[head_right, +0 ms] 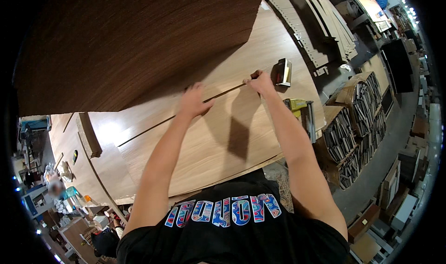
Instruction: The person aligns narrow wooden strips against a larger panel and fastens them using a nail gun.
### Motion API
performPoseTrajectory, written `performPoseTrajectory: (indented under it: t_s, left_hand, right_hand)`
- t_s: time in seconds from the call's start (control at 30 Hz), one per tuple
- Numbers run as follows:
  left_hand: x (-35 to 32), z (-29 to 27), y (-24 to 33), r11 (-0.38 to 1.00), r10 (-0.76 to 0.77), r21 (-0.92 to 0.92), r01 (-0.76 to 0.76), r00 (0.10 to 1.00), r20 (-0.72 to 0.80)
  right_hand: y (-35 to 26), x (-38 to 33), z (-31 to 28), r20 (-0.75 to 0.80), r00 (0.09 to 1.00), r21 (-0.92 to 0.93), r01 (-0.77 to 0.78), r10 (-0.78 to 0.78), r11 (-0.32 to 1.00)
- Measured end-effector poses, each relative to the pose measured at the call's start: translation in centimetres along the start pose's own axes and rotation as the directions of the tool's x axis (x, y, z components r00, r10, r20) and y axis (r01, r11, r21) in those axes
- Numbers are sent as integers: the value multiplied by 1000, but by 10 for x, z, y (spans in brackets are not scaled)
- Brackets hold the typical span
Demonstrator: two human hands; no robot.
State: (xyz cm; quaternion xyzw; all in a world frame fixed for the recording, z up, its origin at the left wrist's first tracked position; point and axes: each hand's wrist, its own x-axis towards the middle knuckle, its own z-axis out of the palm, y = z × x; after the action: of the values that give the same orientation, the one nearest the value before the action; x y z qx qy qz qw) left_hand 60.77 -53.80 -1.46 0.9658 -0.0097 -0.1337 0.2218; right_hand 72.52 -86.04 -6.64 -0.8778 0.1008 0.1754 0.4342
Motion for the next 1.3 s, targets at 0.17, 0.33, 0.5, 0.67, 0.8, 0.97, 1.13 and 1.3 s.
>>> performPoseTrajectory:
  t_s: [0.17, 0.33, 0.5, 0.67, 0.8, 0.97, 1.13, 1.3]
  left_hand:
    - [56, 21, 67, 993, 110, 59, -106, 992, -61]
    - [60, 35, 60, 992, 125, 23, -123, 986, -111]
    - [56, 30, 62, 996, 89, 13, -89, 992, -85]
    - [50, 21, 63, 998, 53, 28, -52, 997, -51]
    - [52, 20, 66, 999, 48, 12, -48, 998, -48]
    - [58, 21, 62, 995, 94, 16, -93, 995, -15]
    - [50, 18, 57, 999, 51, -9, -51, 999, -2]
    - [51, 20, 54, 997, 66, -45, -66, 998, -12]
  right_hand:
    - [2, 1, 0, 8, 998, -131, -60, 61, 990]
    - [-36, -34, -9, 5, 996, -167, -90, 92, 982]
    - [-2, -121, -35, -293, 901, -81, 310, -320, 947]
    - [79, -208, -82, -343, 881, -590, 69, -327, 804]
    - [85, -216, -115, -243, 969, -263, -111, 46, 958]
    - [135, -183, -142, -352, 933, 25, -61, 66, 998]
    - [-37, -187, -164, 190, 878, 323, -479, 440, 816]
    - [-92, -158, -106, 341, 888, 311, -417, 309, 854]
